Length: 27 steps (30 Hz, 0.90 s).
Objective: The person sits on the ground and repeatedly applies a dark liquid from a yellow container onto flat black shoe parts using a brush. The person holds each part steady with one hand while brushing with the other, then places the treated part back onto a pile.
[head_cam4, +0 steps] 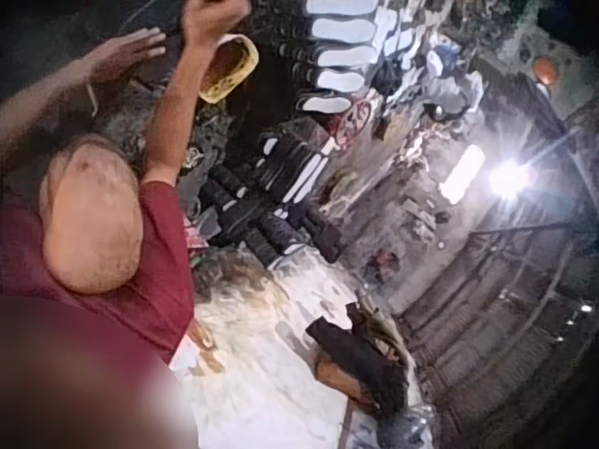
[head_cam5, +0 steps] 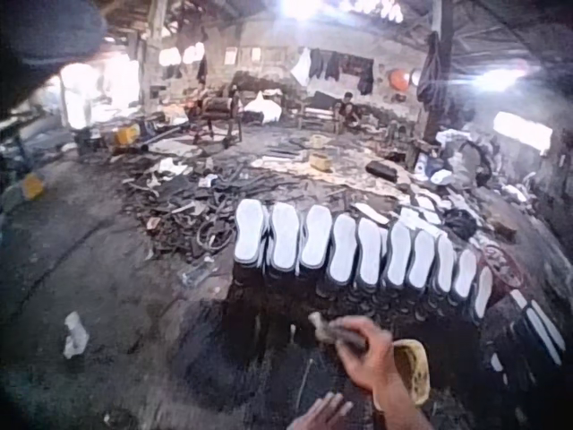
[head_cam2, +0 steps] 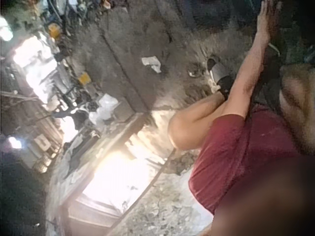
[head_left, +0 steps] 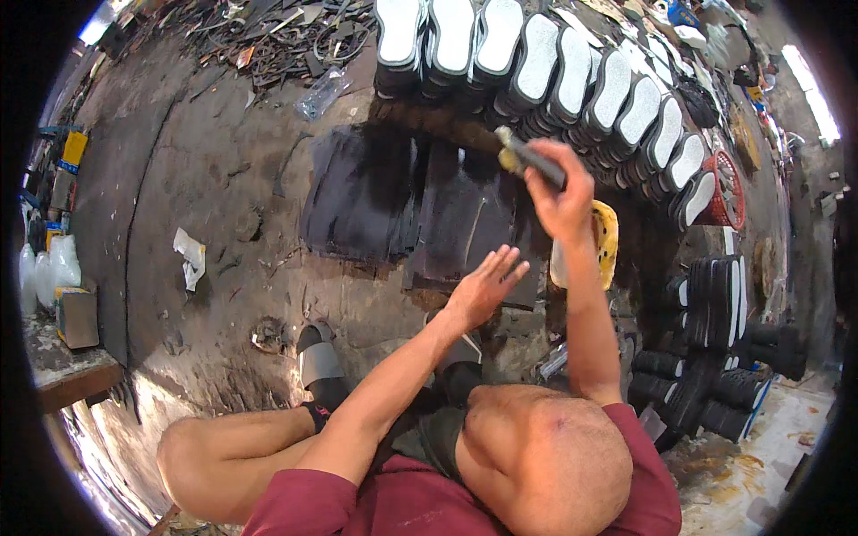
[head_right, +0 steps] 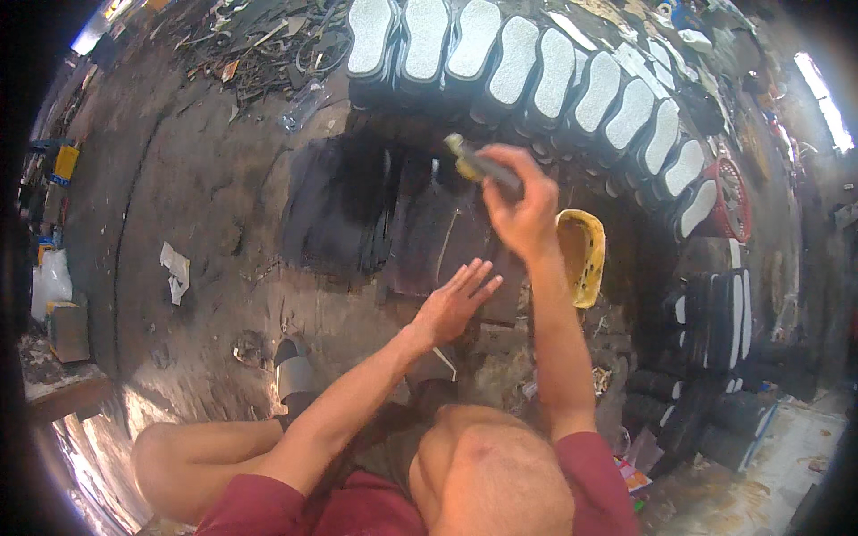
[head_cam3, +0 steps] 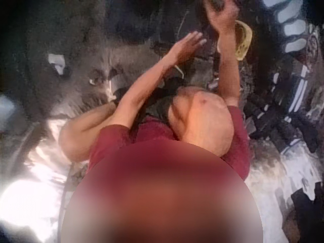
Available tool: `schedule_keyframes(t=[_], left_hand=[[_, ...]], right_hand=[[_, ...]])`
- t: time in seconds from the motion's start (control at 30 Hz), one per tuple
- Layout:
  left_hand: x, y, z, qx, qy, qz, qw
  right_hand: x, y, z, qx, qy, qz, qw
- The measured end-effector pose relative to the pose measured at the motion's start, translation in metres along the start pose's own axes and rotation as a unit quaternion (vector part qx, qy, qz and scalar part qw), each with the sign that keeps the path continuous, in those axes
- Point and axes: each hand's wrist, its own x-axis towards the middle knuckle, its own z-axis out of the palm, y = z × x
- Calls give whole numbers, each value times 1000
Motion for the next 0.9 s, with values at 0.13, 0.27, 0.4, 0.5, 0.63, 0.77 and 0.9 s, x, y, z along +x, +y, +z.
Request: schedule_keyframes(t=[0.13,0.27,0.4,0.5,0.63,0.77,0.9], left_hand=[[-3,-16,14,-61,-10,-42,997],[-17,-13,28,-125,24,-52,990],[-24,-12,30,-129,44,-49,989],[-27,-15,30,-111,57,-40,991],[-29,-19,31,-92,66,-31,993],[-29,-30,22,-98,33,0,995],[-28,-41,10,-79,2,41,996]], right_hand=[[32,61,7,52,-113,111,986],[24,122,59,34,-297,-31,954],[45,167,103,-150,-295,219,918],[65,170,109,-126,-368,-219,895],[67,148,54,-233,-480,89,841],[2,124,-8,-289,-393,159,858],[-80,113,-11,-198,-473,204,834]])
